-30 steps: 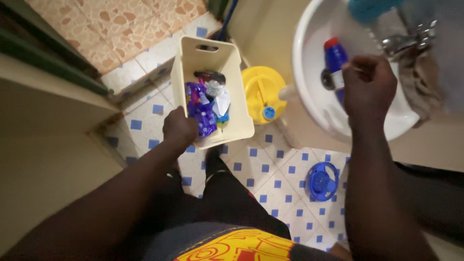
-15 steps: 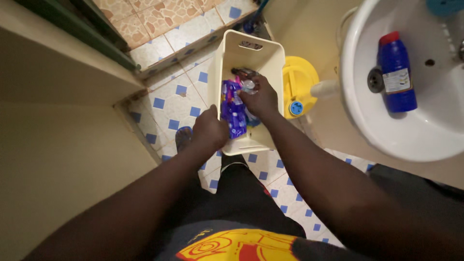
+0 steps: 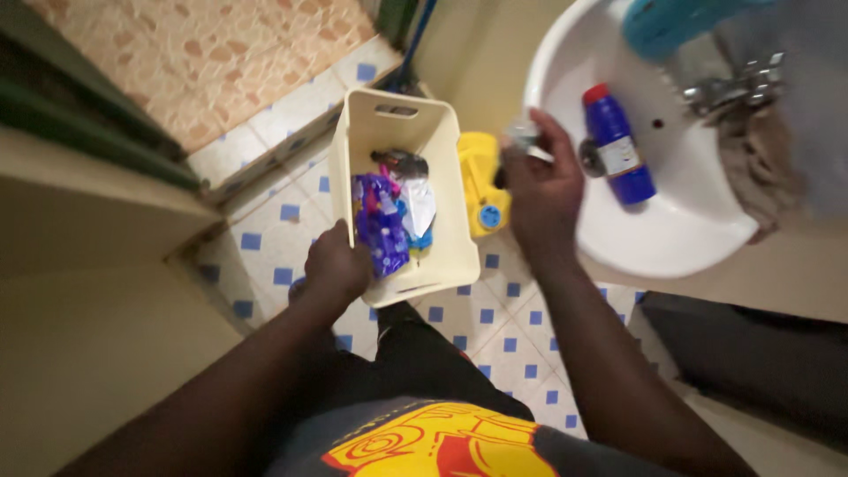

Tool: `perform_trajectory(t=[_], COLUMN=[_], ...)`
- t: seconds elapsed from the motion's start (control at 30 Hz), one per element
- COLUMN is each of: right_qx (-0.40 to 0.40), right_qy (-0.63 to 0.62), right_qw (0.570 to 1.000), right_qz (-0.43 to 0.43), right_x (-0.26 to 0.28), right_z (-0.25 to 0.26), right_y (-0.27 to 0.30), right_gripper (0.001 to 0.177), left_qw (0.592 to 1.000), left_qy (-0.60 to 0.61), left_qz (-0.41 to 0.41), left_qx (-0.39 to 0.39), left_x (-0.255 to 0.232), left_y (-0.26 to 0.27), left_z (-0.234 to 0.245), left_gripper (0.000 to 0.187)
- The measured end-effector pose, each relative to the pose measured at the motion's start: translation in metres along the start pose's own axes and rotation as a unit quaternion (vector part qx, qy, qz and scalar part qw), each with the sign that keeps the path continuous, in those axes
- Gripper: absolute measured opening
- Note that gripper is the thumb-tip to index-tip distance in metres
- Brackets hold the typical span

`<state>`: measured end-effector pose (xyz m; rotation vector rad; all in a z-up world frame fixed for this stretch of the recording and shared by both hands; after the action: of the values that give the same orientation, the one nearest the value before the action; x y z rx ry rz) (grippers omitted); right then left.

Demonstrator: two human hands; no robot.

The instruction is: The person transfers cleaning and personal care items from a beige plastic basket into a white sink, including a blue bottle, a purple bag, a small box, and a cloth. The person then wipes the sink basin and faucet area with the cloth and places a blue toothbrush holder back on the sink.

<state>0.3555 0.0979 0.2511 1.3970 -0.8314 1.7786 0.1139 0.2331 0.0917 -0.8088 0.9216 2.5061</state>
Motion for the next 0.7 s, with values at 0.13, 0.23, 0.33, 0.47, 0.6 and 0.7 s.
perform_trajectory(t=[0.13, 0.23, 0.33, 0.47, 0.6, 0.7], right_qx=[-0.081, -0.117, -0.125, -0.090, -0.078, -0.072], right_qy=[0.190, 0.309, 0.313, 0.356, 0.363, 0.421], right_qw=[0.978, 0.944, 0.942, 0.930, 0.928, 0.904], right_qz=[0.027, 0.029, 0.017, 0.010, 0.015, 0.006], right_x=[0.007, -0.010, -0.038, -0.073, -0.091, -0.078], right_z=[0.079, 0.118, 0.144, 0.154, 0.148, 0.142], right_y=[-0.022, -0.041, -0.054, -0.068, -0.062, -0.055], right_gripper=[0.049, 0.044, 0.042, 0.042, 0.044, 0.046], left_qw=[0.999, 0.999, 0.999, 0.999, 0.999, 0.998], left_qy=[0.036, 0.019, -0.003, -0.009, 0.005, 0.013], left_qz=[0.015, 0.017, -0.032, -0.032, -0.039, -0.053], left_qx=[0.025, 0.034, 0.020, 0.021, 0.021, 0.019], left_x=[-0.010, -0.018, -0.031, -0.033, -0.036, -0.040], left_y=[0.008, 0.010, 0.010, 0.011, 0.014, 0.017], left_z=[-0.002, 0.000, 0.006, 0.010, 0.015, 0.019], left_gripper=[0.031, 0.029, 0.028, 0.028, 0.028, 0.028])
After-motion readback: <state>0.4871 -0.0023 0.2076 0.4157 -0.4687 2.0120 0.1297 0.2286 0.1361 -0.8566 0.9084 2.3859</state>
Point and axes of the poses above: each hand's wrist, its own y-axis away from the middle knuckle, its own z-axis out of the back of the hand, x = y × z, the point moved 9 cm from there along -y, towards the middle knuckle, and after that the axes turned 2 degrees about -y, right-handed, at the moved point
